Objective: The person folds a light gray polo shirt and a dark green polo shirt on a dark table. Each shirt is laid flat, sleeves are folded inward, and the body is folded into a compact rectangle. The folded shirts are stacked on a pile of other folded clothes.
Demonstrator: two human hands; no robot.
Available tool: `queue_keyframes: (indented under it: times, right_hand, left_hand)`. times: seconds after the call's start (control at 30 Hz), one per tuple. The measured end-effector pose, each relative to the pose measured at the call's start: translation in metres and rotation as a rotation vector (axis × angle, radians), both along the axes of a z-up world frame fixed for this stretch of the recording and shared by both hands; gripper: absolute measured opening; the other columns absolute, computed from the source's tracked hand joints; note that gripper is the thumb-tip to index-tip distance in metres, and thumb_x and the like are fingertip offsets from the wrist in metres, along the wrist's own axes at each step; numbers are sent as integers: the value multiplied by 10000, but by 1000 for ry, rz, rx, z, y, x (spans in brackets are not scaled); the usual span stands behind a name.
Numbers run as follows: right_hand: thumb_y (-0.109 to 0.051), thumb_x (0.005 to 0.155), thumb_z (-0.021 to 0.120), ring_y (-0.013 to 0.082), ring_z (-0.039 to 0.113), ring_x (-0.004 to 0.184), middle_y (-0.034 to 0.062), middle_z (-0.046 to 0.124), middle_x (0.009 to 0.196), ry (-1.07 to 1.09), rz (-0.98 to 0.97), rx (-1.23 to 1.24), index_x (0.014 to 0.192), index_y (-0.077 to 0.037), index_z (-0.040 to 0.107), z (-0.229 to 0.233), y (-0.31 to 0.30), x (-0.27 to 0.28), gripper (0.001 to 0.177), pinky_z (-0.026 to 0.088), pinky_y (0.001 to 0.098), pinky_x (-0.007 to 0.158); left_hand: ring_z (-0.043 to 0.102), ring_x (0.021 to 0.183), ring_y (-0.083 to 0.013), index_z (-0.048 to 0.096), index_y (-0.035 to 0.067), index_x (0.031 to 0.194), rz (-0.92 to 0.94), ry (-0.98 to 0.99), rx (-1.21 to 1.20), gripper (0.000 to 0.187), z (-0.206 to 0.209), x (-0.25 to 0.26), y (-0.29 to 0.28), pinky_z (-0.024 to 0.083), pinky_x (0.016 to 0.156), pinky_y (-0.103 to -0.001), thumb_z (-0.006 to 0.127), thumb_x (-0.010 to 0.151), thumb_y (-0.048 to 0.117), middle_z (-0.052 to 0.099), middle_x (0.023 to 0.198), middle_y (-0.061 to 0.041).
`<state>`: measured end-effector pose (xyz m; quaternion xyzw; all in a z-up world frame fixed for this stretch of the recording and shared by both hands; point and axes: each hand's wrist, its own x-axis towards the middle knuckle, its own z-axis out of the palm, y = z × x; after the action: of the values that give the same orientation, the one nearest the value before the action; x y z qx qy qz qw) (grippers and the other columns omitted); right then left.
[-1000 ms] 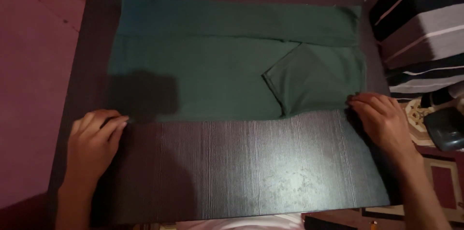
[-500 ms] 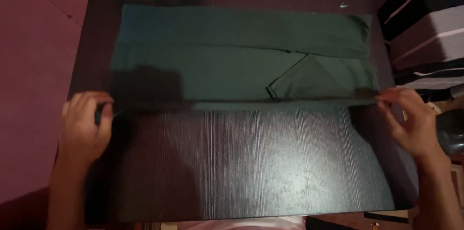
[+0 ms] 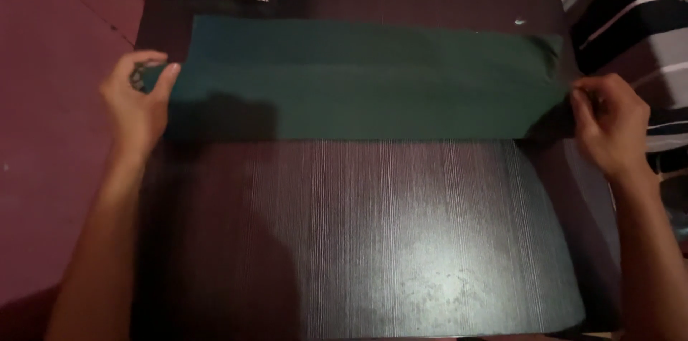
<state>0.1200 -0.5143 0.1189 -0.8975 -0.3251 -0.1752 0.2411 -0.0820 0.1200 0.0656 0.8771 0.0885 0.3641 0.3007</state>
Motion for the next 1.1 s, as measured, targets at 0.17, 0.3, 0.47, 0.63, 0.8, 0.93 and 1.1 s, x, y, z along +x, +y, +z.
queue_keyframes:
  times: [0.17, 0.3, 0.47, 0.63, 0.8, 0.93, 1.1]
  right_hand:
    - [155, 1089, 658, 301, 561, 832, 260, 675, 1090, 31, -17, 60, 1229, 178, 686, -12, 10, 19, 145, 470, 386, 761]
    - [117, 1060, 667, 313, 601, 825, 239, 693, 1095, 56, -50, -11, 1223, 126, 707, -34, 8, 43, 168, 477, 385, 718]
    - [-8, 1002, 687, 431, 665, 975, 239, 724, 1131, 26, -157, -196, 1170, 59, 742, -55, 13, 51, 189, 534, 482, 868]
    - [-107, 1038, 733, 385, 628, 979, 199, 682, 1147, -155, -233, -319, 1189, 2, 756, -57, 20, 42, 187, 529, 456, 832]
    - [-283, 1035, 796, 286, 571, 1088, 115, 622, 1228, -464, -337, -559, 1192, -75, 756, -65, 16, 49, 264, 470, 382, 946]
    - [-255, 1076, 751, 290, 565, 1128, 125, 657, 1238, -587, -384, -608, 1178, -82, 760, -59, 30, 43, 201, 411, 409, 1052]
    - [-77, 1002, 699, 307, 588, 1021, 144, 620, 1186, -573, -199, -442, 1072, -39, 689, -27, 101, -6, 80, 475, 409, 916]
  left_hand:
    - [622, 956, -236, 614, -85, 1224, -165, -70, -187, 250, -15, 40, 18, 506, 839, -321, 782, 1039, -80, 667, 1158, -203]
    - [628, 936, -264, 645, -125, 1171, -194, -114, -84, 230, -17, 63, 22, 509, 866, -355, 816, 1020, -97, 683, 1099, -207]
    - [471, 707, -142, 686, -31, 1105, -51, 120, -129, 327, -51, 87, 49, 468, 645, -287, 941, 944, 96, 612, 945, -113]
    - [441, 571, -128, 727, -44, 1045, 7, 188, -60, 348, -57, 87, 56, 401, 512, -275, 973, 951, 184, 575, 750, -48]
    - [479, 528, -120, 752, 8, 1010, 80, 259, 35, 384, -58, 95, 60, 417, 481, -288, 998, 933, 294, 599, 698, -20]
    - [551, 708, -230, 734, 31, 977, 235, 209, 310, 358, -45, 101, 36, 470, 616, -377, 936, 940, 324, 615, 856, -76]
    - [607, 921, -295, 731, 81, 1002, 131, 47, 506, 144, -22, 113, -51, 492, 809, -403, 750, 896, 176, 681, 991, -101]
